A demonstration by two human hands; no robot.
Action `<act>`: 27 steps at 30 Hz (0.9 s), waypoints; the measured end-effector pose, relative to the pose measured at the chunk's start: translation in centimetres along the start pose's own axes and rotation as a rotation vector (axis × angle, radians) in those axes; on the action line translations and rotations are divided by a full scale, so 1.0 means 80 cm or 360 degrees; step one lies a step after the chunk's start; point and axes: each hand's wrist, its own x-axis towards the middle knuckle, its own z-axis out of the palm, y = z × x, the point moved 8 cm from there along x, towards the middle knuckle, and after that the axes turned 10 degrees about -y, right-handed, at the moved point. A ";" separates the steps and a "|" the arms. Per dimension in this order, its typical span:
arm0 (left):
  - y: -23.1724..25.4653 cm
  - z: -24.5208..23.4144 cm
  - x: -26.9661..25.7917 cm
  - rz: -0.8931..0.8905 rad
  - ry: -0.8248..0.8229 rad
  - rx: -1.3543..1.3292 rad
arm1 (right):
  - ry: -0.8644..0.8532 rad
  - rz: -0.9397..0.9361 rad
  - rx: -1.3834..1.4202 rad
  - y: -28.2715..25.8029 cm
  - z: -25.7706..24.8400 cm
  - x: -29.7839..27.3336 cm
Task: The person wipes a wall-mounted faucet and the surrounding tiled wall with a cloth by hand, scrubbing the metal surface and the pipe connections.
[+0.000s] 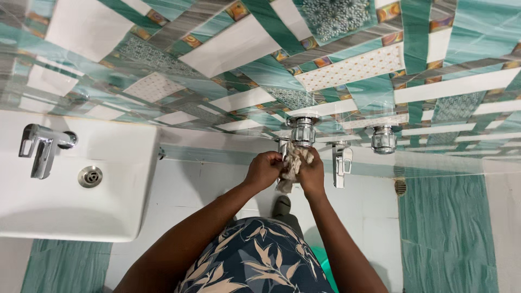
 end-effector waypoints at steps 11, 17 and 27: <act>0.033 0.036 -0.039 -0.0269 0.0489 0.0243 | -0.0240 0.0055 0.0219 0.059 -0.009 0.051; 0.048 0.070 -0.052 0.0003 0.1183 0.0624 | -0.0802 0.0222 0.0069 0.084 -0.010 0.033; 0.052 0.106 -0.048 0.0001 0.1447 0.0426 | -0.0942 -0.0165 0.0524 0.073 -0.013 0.060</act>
